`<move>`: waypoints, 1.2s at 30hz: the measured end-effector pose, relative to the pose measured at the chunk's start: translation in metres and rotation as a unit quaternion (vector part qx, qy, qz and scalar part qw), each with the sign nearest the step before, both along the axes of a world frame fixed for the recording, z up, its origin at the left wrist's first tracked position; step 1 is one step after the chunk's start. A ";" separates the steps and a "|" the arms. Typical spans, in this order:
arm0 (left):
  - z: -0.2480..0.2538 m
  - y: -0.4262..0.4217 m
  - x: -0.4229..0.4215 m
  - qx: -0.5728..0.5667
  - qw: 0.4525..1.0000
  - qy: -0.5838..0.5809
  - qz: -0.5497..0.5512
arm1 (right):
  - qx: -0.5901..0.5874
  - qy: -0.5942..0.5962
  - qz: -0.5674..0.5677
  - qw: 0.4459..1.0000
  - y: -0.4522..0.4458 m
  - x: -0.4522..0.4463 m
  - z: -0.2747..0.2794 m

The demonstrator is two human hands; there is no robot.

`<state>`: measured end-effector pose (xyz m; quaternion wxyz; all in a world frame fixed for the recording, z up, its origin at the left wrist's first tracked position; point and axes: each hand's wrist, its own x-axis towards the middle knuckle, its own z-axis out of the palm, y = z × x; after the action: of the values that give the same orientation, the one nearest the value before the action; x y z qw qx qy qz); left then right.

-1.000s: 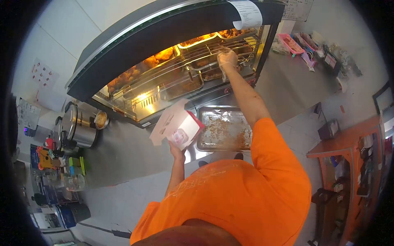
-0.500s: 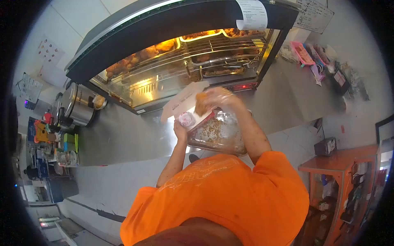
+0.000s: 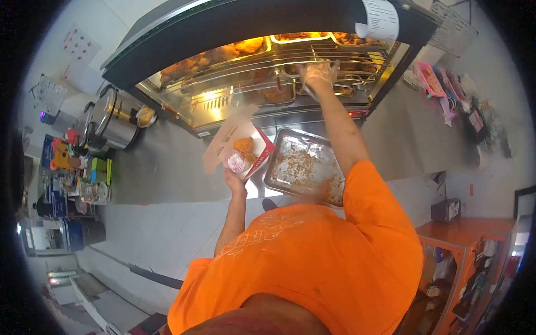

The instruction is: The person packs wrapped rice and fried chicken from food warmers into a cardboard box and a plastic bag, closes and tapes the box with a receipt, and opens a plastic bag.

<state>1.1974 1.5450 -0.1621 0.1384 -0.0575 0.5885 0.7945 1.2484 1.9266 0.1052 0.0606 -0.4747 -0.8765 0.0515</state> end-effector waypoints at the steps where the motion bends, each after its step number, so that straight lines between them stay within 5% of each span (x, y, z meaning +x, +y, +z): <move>1: 0.010 -0.004 -0.002 0.012 0.999 -0.033 0.018 | -0.019 0.008 -0.002 1.000 0.002 -0.012 0.002; 7: -0.009 -0.022 -0.026 -0.009 0.999 0.006 0.032 | -0.005 0.086 0.023 0.996 0.034 -0.056 -0.044; 8: -0.032 -0.025 -0.035 -0.043 0.997 0.056 0.021 | 0.057 0.074 0.054 0.994 0.043 -0.056 -0.057; 11: 0.013 -0.025 -0.034 -0.026 0.998 0.064 -0.008 | 0.247 0.016 0.117 0.962 0.081 -0.051 -0.098; 14: 0.035 -0.021 -0.034 0.032 0.996 0.081 -0.015 | 0.000 0.234 0.019 0.972 0.040 -0.032 -0.050; 17: 0.022 -0.022 -0.042 -0.063 0.991 0.104 -0.055 | -0.008 0.270 -0.032 0.962 0.018 -0.018 -0.042; 23: -0.057 0.001 -0.053 0.039 0.985 -0.135 -0.101 | -0.106 0.361 -0.106 0.920 0.009 -0.002 -0.041; 26: -0.011 0.002 -0.035 0.058 0.974 -0.172 -0.133 | -0.386 0.389 -0.053 0.835 0.012 0.035 -0.050; 27: 0.000 0.001 -0.033 -0.029 0.978 -0.128 -0.161 | -0.359 0.371 -0.118 0.848 -0.033 0.032 -0.023; 30: 0.014 0.001 -0.022 -0.056 0.976 0.067 -0.202 | -0.507 0.364 0.038 0.781 -0.104 0.050 -0.004; 32: 0.000 0.005 -0.014 -0.084 0.971 0.105 -0.196 | -0.509 0.292 0.105 0.803 -0.165 0.037 0.007; 33: -0.006 0.007 -0.010 -0.109 0.969 0.107 -0.194 | -0.449 0.264 0.157 0.839 -0.156 0.038 -0.043; 34: -0.015 0.009 -0.006 -0.133 0.966 0.110 -0.191 | -0.485 0.281 0.082 0.824 -0.195 0.035 -0.004; 36: -0.040 0.012 0.006 -0.047 0.983 0.023 -0.174 | -0.392 0.378 0.088 0.834 -0.191 0.046 -0.064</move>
<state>1.2030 1.5565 -0.2017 0.2587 0.0576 0.6292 0.7307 1.2942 1.7354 0.0415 0.1913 -0.3230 -0.7301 0.5710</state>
